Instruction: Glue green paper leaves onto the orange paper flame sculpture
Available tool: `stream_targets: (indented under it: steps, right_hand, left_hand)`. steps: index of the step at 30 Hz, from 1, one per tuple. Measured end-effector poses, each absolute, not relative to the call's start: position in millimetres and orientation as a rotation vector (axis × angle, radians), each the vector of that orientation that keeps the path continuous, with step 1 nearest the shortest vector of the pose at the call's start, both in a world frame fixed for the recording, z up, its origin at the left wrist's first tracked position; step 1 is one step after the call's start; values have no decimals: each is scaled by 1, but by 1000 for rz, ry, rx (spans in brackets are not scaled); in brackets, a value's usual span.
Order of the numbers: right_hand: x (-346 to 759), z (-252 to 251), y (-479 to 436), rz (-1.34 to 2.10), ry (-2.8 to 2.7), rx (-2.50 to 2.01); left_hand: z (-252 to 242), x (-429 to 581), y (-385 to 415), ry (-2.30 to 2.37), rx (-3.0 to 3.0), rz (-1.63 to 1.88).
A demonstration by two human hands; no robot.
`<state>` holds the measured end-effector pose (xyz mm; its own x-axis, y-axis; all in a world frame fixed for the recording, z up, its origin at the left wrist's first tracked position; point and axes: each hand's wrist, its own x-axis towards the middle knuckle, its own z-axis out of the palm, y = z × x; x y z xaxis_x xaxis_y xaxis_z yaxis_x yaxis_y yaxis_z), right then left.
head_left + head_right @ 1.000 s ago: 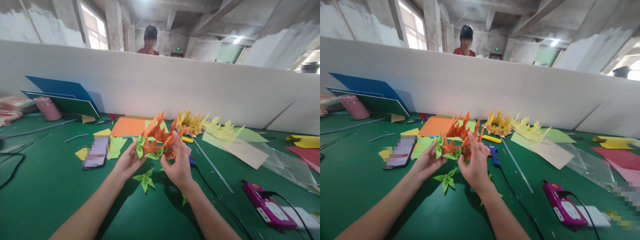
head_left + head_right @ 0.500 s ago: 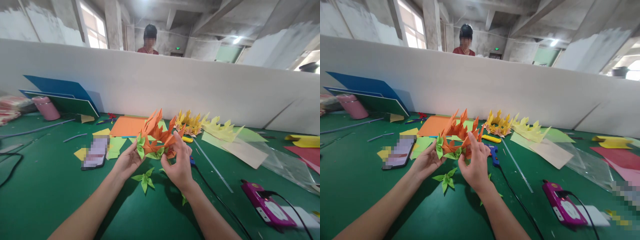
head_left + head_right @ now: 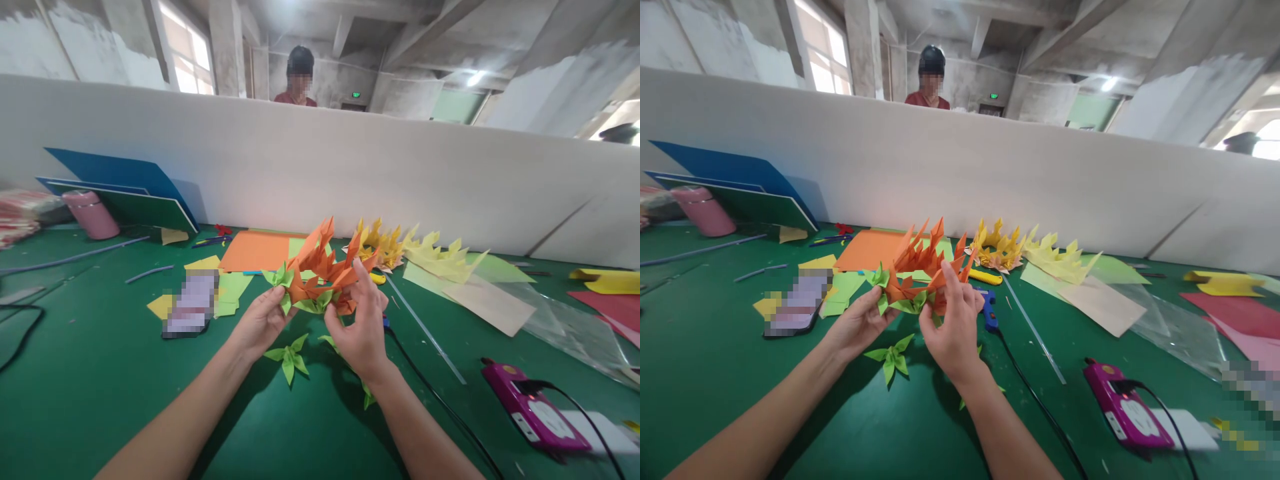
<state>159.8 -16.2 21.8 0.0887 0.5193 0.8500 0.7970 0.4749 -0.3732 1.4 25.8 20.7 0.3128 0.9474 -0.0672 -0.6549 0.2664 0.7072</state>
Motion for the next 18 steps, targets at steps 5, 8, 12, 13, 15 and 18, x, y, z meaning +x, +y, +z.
stream_targets:
  steps: [5, 8, 12, 13, 15, 18]
  right_hand:
    - [160, 23, -17, -289, -1565, -1191]
    - [159, 24, -17, -290, -1561, -1181]
    - [159, 25, -17, -290, -1563, -1182]
    - [159, 24, -17, -290, -1562, -1183]
    - [159, 24, -17, -292, -1561, -1182]
    - [159, 23, -17, -294, -1563, -1179]
  left_hand:
    - [21, 1, 27, 555, 646, 1152]
    - [21, 1, 27, 546, 637, 1151]
    - [21, 2, 26, 526, 640, 1142]
    - [21, 2, 26, 527, 644, 1143]
    - [20, 2, 26, 535, 657, 1142]
    - [20, 3, 26, 524, 678, 1152]
